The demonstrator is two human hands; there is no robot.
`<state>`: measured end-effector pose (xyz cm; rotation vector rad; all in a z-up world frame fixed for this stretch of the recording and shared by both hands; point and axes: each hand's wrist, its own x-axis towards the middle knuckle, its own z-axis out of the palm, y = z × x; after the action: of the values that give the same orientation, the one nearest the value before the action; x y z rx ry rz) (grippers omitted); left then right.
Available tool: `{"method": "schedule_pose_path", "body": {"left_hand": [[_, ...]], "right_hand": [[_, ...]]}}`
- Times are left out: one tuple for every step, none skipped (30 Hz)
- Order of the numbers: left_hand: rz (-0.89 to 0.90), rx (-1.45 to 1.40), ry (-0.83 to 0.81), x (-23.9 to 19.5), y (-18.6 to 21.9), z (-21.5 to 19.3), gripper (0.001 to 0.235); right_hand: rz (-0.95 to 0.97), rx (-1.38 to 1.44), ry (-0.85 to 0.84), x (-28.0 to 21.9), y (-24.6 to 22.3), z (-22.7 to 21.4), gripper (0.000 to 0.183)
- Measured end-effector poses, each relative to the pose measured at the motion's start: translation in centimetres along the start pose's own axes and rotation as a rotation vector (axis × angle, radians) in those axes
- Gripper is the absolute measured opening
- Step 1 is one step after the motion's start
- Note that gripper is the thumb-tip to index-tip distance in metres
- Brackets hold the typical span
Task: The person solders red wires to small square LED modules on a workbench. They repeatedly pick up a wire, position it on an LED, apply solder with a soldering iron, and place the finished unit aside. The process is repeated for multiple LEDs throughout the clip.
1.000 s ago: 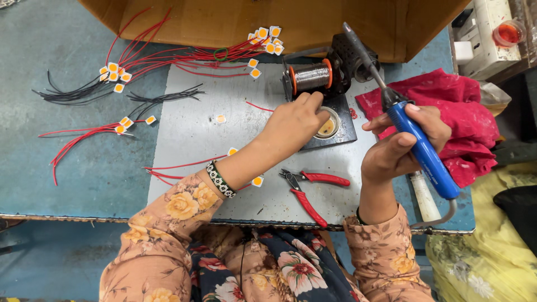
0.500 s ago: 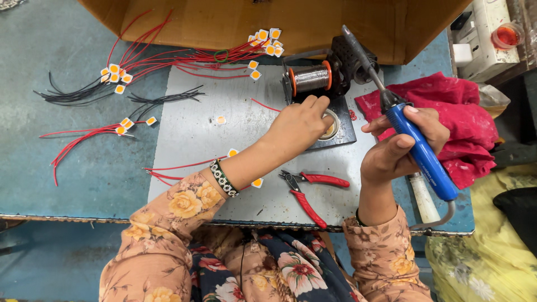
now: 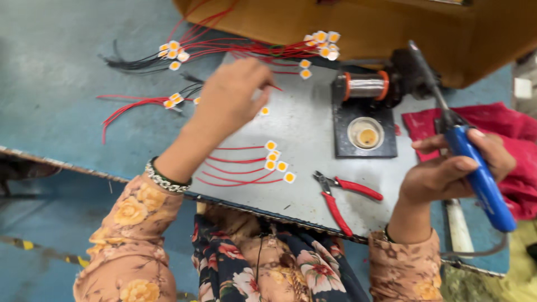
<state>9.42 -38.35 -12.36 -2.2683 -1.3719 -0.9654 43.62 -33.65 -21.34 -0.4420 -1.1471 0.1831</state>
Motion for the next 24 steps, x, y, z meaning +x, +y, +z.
{"method": "schedule_pose_path", "body": {"left_hand": [[-0.109, -0.058, -0.015, -1.4, -1.3, -0.9, 0.013], [-0.215, -0.123, -0.029, -2.7, -2.6, -1.0, 0.011], [-0.361, -0.219, -0.008, -3.8, -3.8, -0.6, 0.011], [-0.505, -0.318, 0.017, -4.8, -4.9, 0.3, 0.011], [-0.649, -0.419, 0.043, -5.9, -6.0, 1.4, 0.012], [-0.659, -0.472, 0.061, -6.7, -7.0, 2.7, 0.013], [-0.669, -0.526, 0.079, -7.3, -7.7, 4.3, 0.015], [-0.676, -0.582, 0.093, -7.9, -8.4, 5.7, 0.017], [-0.660, -0.552, 0.093, -8.4, -9.0, 6.9, 0.018], [-0.643, -0.526, 0.091, -8.6, -9.4, 8.2, 0.018], [-0.627, -0.499, 0.088, -8.7, -9.5, 9.3, 0.018], [-0.620, -0.504, 0.090, -8.6, -9.5, 10.1, 0.019], [-0.614, -0.509, 0.091, -8.4, -9.4, 10.8, 0.020], [-0.607, -0.510, 0.090, -8.1, -9.3, 11.2, 0.020], [-0.598, -0.466, 0.087, -7.8, -9.0, 11.4, 0.020], [-0.588, -0.421, 0.082, -7.4, -8.5, 11.6, 0.020], [-0.578, -0.376, 0.078, -7.1, -8.0, 11.5, 0.020], [-0.575, -0.374, 0.035, -6.8, -7.5, 11.4, 0.021], [-0.571, -0.371, -0.008, -6.7, -7.0, 11.1, 0.024], [-0.567, -0.368, -0.051, -6.6, -6.6, 10.7, 0.027], [-0.543, -0.347, -0.078, -6.5, -6.2, 10.4, 0.028], [-0.518, -0.325, -0.105, -6.5, -5.8, 10.0, 0.030], [-0.493, -0.303, -0.133, -6.5, -5.5, 9.6, 0.032], [-0.485, -0.270, -0.152, -6.6, -5.2, 9.3, 0.030]], "right_hand": [[0.000, -0.002, 0.001, -0.1, 0.0, 0.0, 0.052], [0.008, -0.012, -0.006, -0.1, -0.1, 0.0, 0.052], [0.018, -0.012, -0.013, -0.2, -0.2, 0.2, 0.052], [0.027, -0.012, -0.021, -0.2, -0.4, 0.3, 0.052], [0.037, -0.004, -0.030, -0.3, -0.5, 0.6, 0.052], [0.039, 0.004, -0.044, -0.3, -0.8, 0.9, 0.052], [0.041, 0.012, -0.057, -0.3, -1.0, 1.3, 0.052], [0.039, 0.016, -0.075, -0.4, -1.3, 1.6, 0.052], [0.020, 0.024, -0.104, -0.3, -1.5, 2.0, 0.052], [0.002, 0.029, -0.132, -0.3, -1.8, 2.2, 0.051], [-0.033, 0.038, -0.170, -0.1, -1.9, 2.5, 0.051], [-0.047, 0.048, -0.200, 0.0, -2.0, 2.9, 0.051], [-0.060, 0.058, -0.229, 0.1, -2.2, 3.2, 0.051], [-0.052, 0.073, -0.248, 0.2, -2.2, 3.6, 0.051], [-0.042, 0.083, -0.258, 0.2, -2.3, 4.0, 0.051], [-0.031, 0.094, -0.265, 0.2, -2.3, 4.3, 0.052], [-0.017, 0.100, -0.263, 0.2, -2.4, 4.7, 0.052], [-0.014, 0.107, -0.266, 0.2, -2.3, 5.1, 0.052], [-0.010, 0.115, -0.268, 0.2, -2.3, 5.5, 0.051], [-0.015, 0.123, -0.276, 0.2, -2.1, 5.9, 0.051], [-0.022, 0.129, -0.287, 0.1, -2.1, 6.2, 0.051], [-0.029, 0.134, -0.297, 0.0, -2.0, 6.5, 0.051], [-0.037, 0.137, -0.311, -0.4, -1.9, 6.7, 0.051], [-0.031, 0.128, -0.314, -0.5, -1.8, 6.8, 0.051]]}}
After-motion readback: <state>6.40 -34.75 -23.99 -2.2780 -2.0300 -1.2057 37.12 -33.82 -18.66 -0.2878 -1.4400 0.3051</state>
